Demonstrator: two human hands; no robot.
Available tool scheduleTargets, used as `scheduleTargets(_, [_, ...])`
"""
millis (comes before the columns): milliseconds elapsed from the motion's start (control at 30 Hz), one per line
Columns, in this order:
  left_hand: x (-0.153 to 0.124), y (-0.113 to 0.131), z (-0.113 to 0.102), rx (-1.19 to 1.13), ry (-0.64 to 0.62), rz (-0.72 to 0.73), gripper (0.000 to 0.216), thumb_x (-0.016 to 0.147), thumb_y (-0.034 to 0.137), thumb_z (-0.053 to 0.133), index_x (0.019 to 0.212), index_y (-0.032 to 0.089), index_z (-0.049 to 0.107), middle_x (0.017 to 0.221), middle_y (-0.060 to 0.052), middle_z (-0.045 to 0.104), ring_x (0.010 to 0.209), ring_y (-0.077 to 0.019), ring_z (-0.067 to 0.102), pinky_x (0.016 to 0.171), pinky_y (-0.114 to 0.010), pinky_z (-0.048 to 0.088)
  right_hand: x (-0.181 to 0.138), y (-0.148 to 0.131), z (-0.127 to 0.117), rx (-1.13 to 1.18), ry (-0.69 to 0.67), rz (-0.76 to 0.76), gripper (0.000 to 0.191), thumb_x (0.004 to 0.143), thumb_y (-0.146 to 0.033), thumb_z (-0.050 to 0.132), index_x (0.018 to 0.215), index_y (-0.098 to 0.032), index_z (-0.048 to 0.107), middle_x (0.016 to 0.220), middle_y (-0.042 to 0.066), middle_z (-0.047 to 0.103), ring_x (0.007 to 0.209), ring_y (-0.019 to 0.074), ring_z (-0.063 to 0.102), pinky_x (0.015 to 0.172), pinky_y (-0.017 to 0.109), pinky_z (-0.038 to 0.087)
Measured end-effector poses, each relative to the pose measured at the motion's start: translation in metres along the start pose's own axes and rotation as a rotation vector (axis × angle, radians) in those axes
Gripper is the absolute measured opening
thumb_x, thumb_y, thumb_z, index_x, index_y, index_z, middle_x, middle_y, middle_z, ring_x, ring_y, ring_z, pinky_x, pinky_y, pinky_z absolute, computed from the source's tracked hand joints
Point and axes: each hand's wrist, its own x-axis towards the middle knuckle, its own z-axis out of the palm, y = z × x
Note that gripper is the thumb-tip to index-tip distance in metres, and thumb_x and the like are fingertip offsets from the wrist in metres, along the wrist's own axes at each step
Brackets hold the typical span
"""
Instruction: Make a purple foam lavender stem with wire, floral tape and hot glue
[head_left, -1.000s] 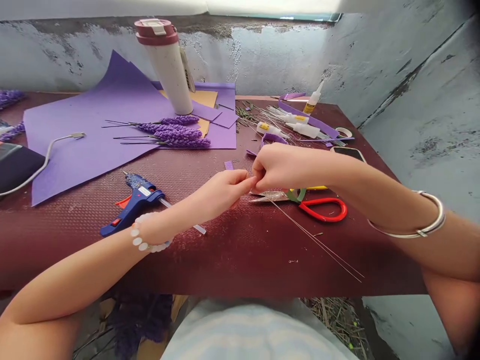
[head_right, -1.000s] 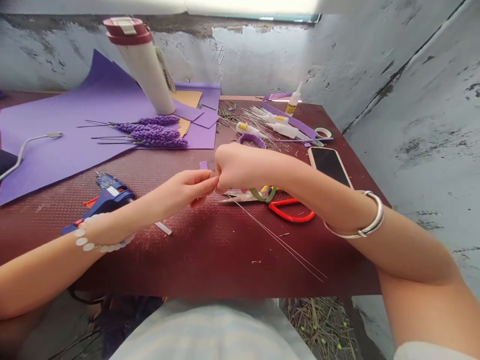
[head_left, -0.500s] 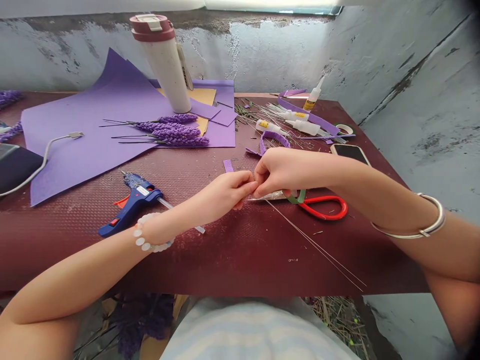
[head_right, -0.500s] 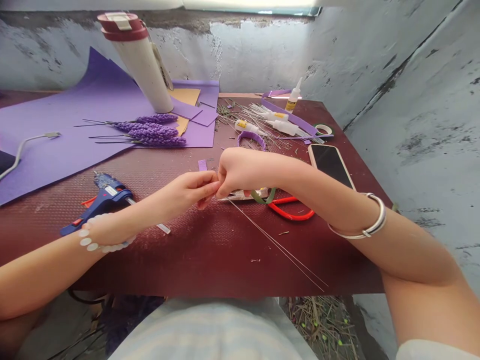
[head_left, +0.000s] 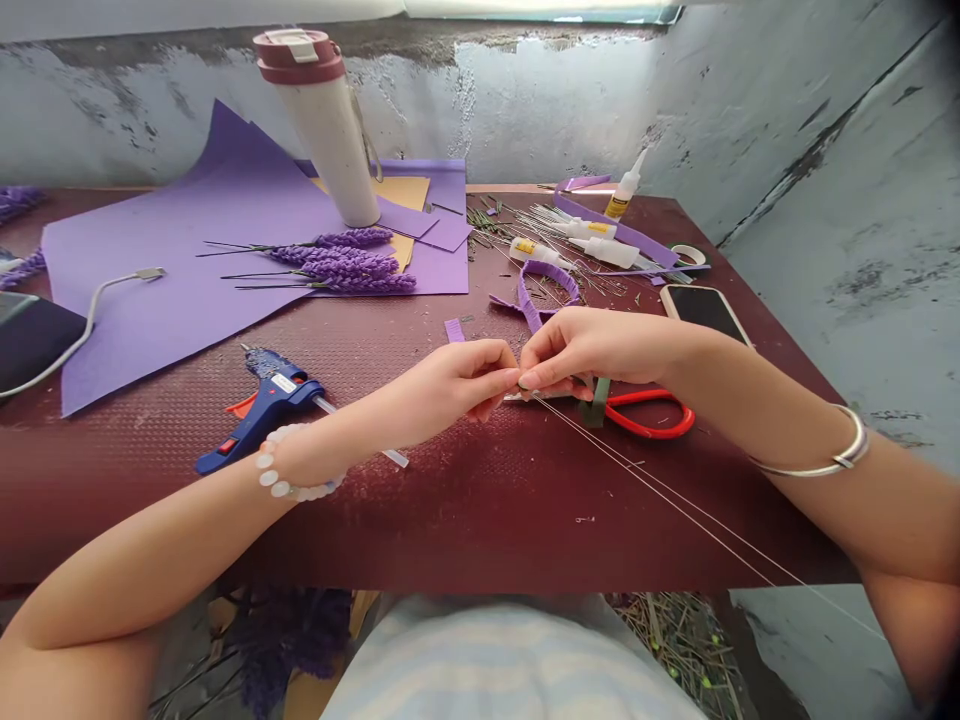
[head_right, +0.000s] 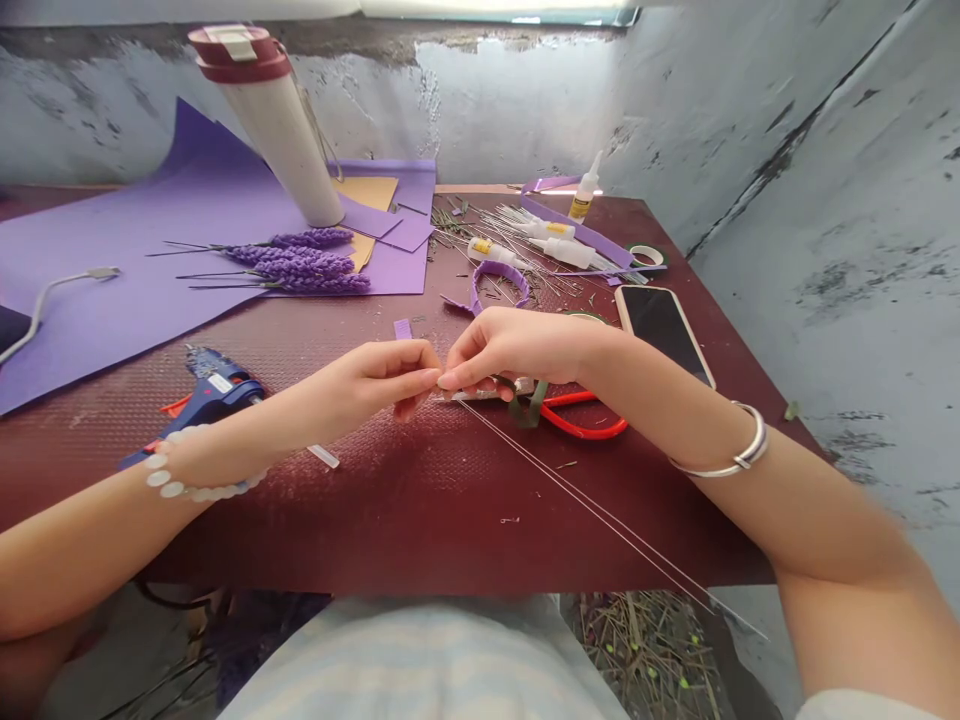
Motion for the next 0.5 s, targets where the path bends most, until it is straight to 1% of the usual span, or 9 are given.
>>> scheduleTargets(167, [0.001, 0.000, -0.002, -0.049, -0.025, 0.050, 0.020, 0.093, 0.032, 0.047, 0.082, 0.016, 0.053, 0.066, 0.004, 0.049, 0.063, -0.0096, 0.045, 0.062, -0.023, 0.035, 0.001, 0.016, 0.003, 0.205, -0.055, -0.035, 0.024, 0.083, -0.033, 0.065, 0.073, -0.012, 0.061, 0.064, -0.003, 0.043, 0.052, 0.0046, 0.039, 0.040, 0.015, 0.032])
scheduleTargets(267, [0.002, 0.001, -0.003, -0.067, -0.023, 0.082, 0.020, 0.092, 0.032, 0.049, 0.081, 0.016, 0.054, 0.069, 0.003, 0.051, 0.067, -0.0105, 0.047, 0.065, -0.024, 0.037, 0.002, 0.025, 0.007, 0.333, -0.070, -0.083, 0.026, 0.085, -0.033, 0.066, 0.072, -0.012, 0.060, 0.064, -0.003, 0.044, 0.053, 0.0041, 0.039, 0.040, 0.013, 0.031])
scheduleTargets(367, [0.002, 0.003, -0.003, -0.080, -0.016, 0.083, 0.020, 0.092, 0.030, 0.049, 0.080, 0.015, 0.054, 0.068, 0.003, 0.051, 0.067, -0.0106, 0.049, 0.065, -0.024, 0.038, 0.002, 0.029, 0.011, 0.445, -0.090, -0.118, 0.024, 0.086, -0.030, 0.066, 0.072, -0.011, 0.061, 0.062, -0.003, 0.045, 0.050, 0.0029, 0.037, 0.039, 0.012, 0.031])
scheduleTargets(433, [0.001, 0.004, -0.004, -0.075, -0.010, 0.083, 0.019, 0.092, 0.029, 0.050, 0.080, 0.015, 0.054, 0.068, 0.003, 0.051, 0.066, -0.0103, 0.049, 0.065, -0.023, 0.038, 0.001, 0.029, 0.014, 0.488, -0.070, -0.119, 0.020, 0.086, -0.029, 0.066, 0.077, -0.011, 0.063, 0.062, -0.004, 0.046, 0.050, 0.0030, 0.039, 0.040, 0.011, 0.034])
scheduleTargets(500, [0.000, 0.005, -0.004, -0.061, -0.002, 0.098, 0.019, 0.092, 0.029, 0.050, 0.080, 0.015, 0.054, 0.067, 0.003, 0.051, 0.065, -0.0099, 0.049, 0.064, -0.023, 0.038, -0.002, 0.027, 0.018, 0.515, -0.028, -0.113, 0.017, 0.085, -0.027, 0.066, 0.080, -0.012, 0.063, 0.065, -0.002, 0.050, 0.055, 0.0045, 0.045, 0.045, 0.012, 0.042])
